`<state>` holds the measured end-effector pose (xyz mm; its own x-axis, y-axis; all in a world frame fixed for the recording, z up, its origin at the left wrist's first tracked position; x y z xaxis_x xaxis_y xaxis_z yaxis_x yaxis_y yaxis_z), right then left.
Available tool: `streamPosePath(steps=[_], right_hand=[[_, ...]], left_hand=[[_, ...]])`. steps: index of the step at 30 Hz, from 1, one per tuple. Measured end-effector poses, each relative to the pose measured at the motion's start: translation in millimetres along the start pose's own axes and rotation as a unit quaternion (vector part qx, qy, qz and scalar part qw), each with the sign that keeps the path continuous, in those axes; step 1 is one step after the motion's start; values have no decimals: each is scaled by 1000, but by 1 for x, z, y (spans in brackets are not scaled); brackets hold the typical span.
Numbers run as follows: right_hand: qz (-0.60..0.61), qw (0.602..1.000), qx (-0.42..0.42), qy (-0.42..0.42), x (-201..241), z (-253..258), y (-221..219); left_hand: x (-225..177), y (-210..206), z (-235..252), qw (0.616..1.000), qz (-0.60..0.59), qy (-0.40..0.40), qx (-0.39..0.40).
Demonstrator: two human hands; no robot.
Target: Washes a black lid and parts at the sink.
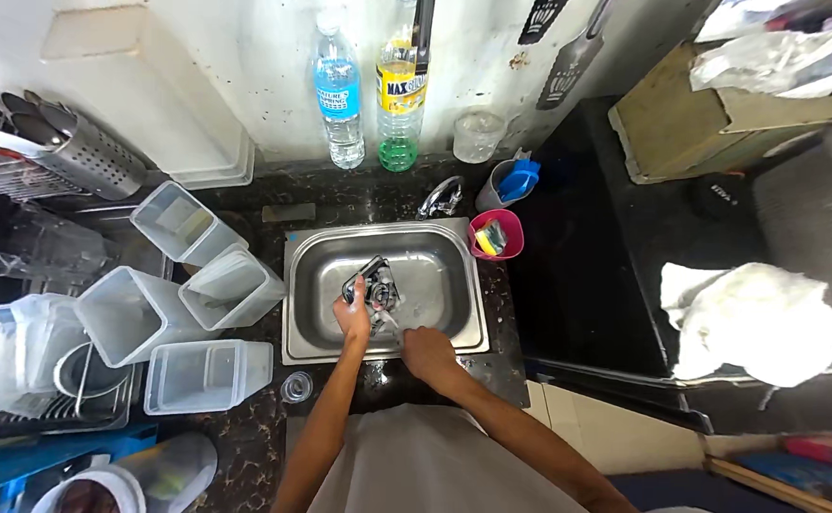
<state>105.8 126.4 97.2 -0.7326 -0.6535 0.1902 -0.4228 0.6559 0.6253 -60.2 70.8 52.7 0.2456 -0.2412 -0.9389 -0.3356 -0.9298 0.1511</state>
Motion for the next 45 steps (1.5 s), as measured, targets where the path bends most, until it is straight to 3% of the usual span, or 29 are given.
streamPosePath(steps=[4, 10, 12, 15, 17, 20, 23, 28, 37, 45], right_hand=[[-25, 999, -8, 40, 35, -8, -1], [-54, 997, -42, 25, 1, 26, 9], [-62, 997, -27, 45, 13, 15, 9], [26, 996, -11, 88, 33, -1, 3], [180, 978, 34, 100, 22, 18, -2], [281, 952, 51, 113, 28, 23, 7], [157, 985, -23, 75, 31, 11, 24], [10, 999, -21, 47, 20, -4, 17], [21, 995, -64, 67, 37, -18, 24], [136, 977, -95, 133, 64, -4, 40]], left_hand=[[-4, 5, 7, 999, 8, -29, -33], [5, 22, 17, 996, -68, 49, -9], [10, 17, 14, 998, -61, 25, -14], [6, 14, 9, 996, -75, -30, -24], [0, 19, 10, 986, -153, -68, -17], [9, 15, 14, 952, -300, -40, 33], [19, -5, 3, 922, -375, 63, 75], [24, 0, 4, 900, -424, 83, 46], [21, 3, 9, 910, -384, 153, 24], [-3, -3, -4, 929, -363, 39, 59]])
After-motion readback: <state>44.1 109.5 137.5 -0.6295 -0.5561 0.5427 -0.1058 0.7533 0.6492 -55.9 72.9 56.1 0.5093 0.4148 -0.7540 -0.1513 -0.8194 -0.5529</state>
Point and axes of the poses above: each hand's wrist, its own z-axis towards the middle knuckle, its own y-axis out of the back of the hand, x = y × z, the point moved 9 cm from there along z, towards the middle knuckle, and after that the axes turned 5 degrees about -z, right-handed, at the moved point
